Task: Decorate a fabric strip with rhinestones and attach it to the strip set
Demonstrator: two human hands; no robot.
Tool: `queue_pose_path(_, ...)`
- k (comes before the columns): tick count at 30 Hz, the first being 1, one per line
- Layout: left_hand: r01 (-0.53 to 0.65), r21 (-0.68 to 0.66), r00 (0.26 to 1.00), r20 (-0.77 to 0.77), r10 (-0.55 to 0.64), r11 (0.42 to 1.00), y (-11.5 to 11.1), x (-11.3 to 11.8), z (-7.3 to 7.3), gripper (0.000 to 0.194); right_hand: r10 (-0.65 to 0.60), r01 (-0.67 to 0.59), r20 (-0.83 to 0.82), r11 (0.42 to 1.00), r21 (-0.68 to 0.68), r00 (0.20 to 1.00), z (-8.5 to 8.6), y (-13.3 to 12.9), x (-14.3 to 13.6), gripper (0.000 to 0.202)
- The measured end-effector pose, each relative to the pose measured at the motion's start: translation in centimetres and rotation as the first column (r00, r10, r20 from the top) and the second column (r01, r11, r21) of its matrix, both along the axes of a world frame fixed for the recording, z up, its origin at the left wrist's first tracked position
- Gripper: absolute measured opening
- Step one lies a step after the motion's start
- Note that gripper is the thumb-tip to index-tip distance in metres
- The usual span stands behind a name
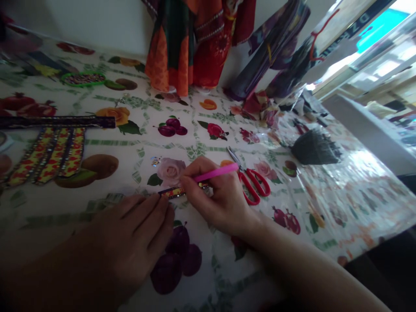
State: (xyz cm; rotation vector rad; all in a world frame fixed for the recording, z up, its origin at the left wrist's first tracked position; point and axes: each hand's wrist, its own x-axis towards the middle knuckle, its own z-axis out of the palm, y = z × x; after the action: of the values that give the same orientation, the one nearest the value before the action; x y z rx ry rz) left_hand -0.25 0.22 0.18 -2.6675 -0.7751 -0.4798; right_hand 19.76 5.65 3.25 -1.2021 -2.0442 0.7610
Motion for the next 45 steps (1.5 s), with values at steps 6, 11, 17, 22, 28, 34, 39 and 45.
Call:
queue_pose_path(6,0.003,-0.003,0.998,-0.057,-0.003,1.000,0.1,-0.1,0.4,0.029,-0.164,0.055,-0.353,0.953,-0.298,0.921,-0.1,1.4,0.1,0.016)
queue_pose_path(11,-0.004,-0.031,0.996,-0.092,0.001,0.999,0.0,-0.2,0.8,0.028,-0.180,0.054,-0.419,0.954,-0.296,0.890,-0.2,2.4,0.5,0.017)
queue_pose_path(17,-0.002,-0.043,0.999,-0.047,0.000,0.999,-0.1,0.0,0.6,0.025,0.081,-0.078,0.020,0.990,-0.117,0.997,1.3,1.8,-0.7,0.006)
queue_pose_path(22,-0.013,-0.013,1.000,-0.021,0.013,1.000,0.0,0.0,0.7,0.025,0.168,-0.165,0.013,0.979,-0.117,0.986,0.8,2.6,-2.9,0.008)
queue_pose_path(28,0.000,-0.001,1.000,-0.027,0.000,1.000,0.2,0.0,0.8,0.026,0.113,-0.107,0.030,0.982,-0.156,0.993,-0.4,3.0,-3.9,0.011)
queue_pose_path(34,-0.035,0.006,0.998,0.052,0.035,0.999,-0.2,0.4,-0.7,0.025,0.114,-0.115,-0.020,0.966,-0.229,0.993,-0.6,3.0,-3.9,0.016)
queue_pose_path(39,-0.061,-0.009,0.995,0.082,0.061,0.998,-0.8,0.7,-1.7,0.025,0.127,-0.113,0.087,0.982,-0.148,0.988,-0.6,3.2,-3.9,0.013)
queue_pose_path(45,-0.081,-0.003,0.990,0.115,0.081,0.997,-0.8,0.8,-2.0,0.023,0.131,-0.115,0.109,0.983,-0.143,0.985,-0.5,3.1,-4.0,0.014)
